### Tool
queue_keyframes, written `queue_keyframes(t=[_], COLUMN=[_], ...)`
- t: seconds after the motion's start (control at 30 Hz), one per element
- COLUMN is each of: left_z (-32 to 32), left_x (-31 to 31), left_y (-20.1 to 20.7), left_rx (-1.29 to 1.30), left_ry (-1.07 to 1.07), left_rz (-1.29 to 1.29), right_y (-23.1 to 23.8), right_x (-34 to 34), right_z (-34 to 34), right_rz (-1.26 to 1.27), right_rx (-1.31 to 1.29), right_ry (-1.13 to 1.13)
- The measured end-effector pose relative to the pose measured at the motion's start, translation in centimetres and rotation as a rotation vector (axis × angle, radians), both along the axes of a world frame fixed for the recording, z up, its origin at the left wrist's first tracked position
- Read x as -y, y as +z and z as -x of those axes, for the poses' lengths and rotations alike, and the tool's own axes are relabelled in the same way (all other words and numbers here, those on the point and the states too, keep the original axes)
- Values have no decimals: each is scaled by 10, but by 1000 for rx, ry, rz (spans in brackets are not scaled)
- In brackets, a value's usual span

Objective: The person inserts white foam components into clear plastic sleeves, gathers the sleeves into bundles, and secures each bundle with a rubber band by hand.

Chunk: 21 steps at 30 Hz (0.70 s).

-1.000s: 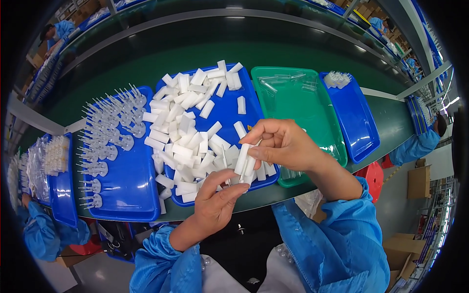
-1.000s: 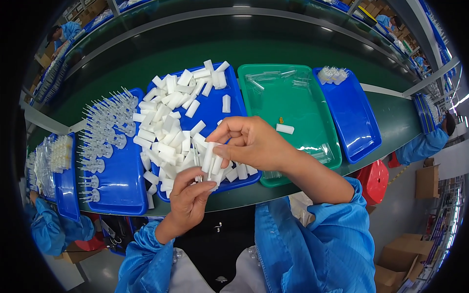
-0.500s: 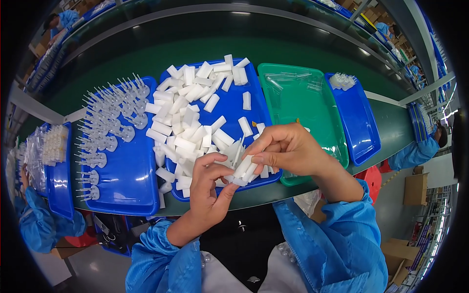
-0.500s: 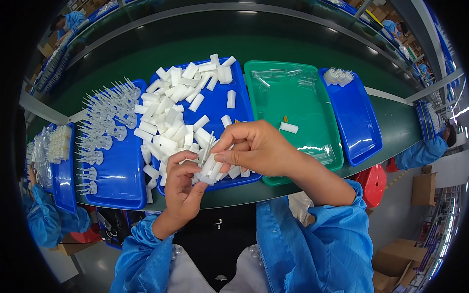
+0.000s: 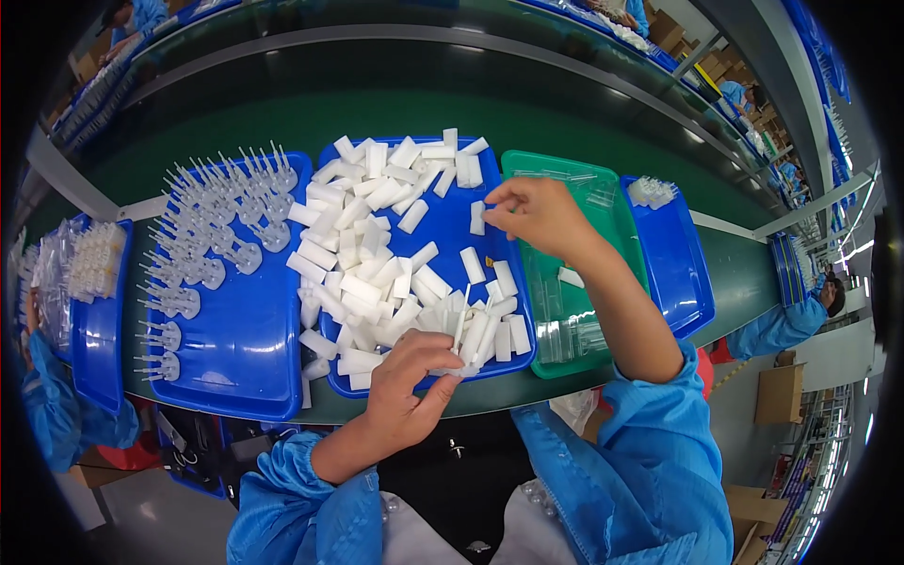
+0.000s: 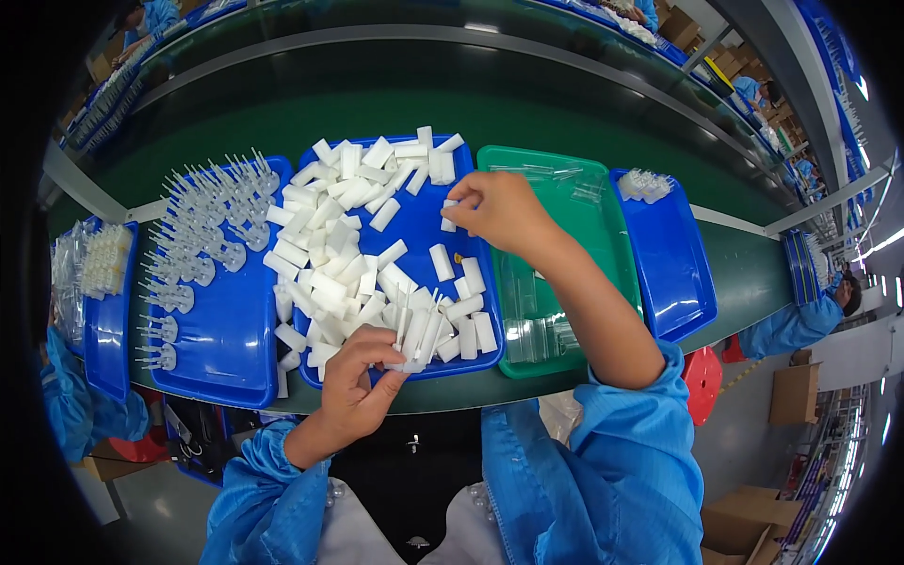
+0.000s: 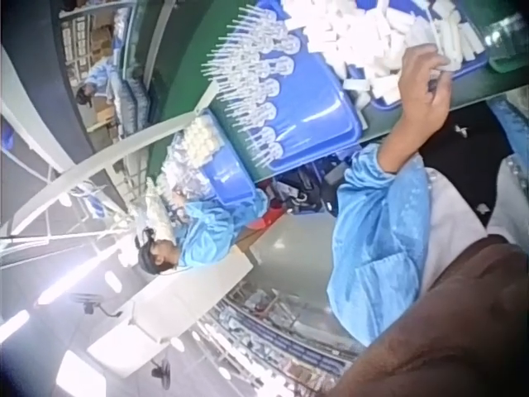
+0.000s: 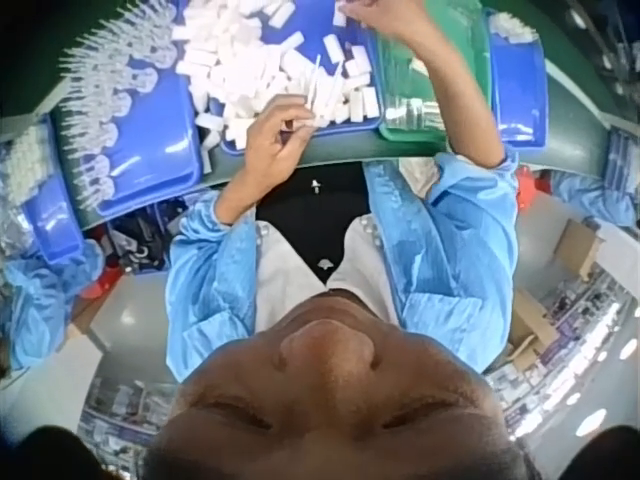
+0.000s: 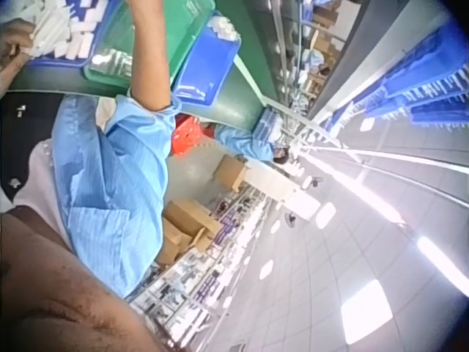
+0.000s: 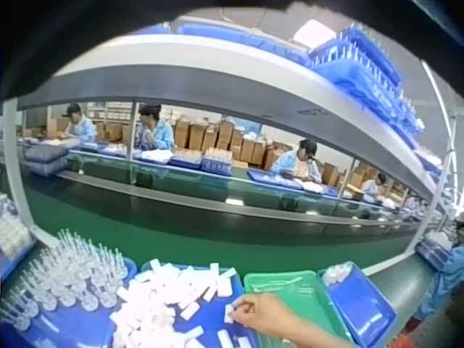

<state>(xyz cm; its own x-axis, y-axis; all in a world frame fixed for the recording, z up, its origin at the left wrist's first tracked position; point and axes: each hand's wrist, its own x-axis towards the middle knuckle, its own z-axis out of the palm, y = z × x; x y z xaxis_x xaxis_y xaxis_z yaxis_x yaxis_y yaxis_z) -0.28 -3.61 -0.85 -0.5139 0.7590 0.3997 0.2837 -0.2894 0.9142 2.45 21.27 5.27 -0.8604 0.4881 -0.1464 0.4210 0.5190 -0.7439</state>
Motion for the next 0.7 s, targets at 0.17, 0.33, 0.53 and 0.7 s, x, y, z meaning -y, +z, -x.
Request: queue_keyframes(t=[0.17,0.33,0.53,0.7], left_z=[-2,0,0,-2], left_x=[0,2,-1,-1], left_y=[0,-1,-1,-3], left_rx=[-45,-54,-78,-60], left_ry=[15,38,45,14], left_rz=[-17,-5,-27,-24], right_y=[-40,-44,-47,-39], right_x=[-14,8,7,-5], right_z=[29,45,38,40], right_rz=[-615,-803,-823,-708], right_rx=[154,321,263,221], right_ry=[173,231,303,335])
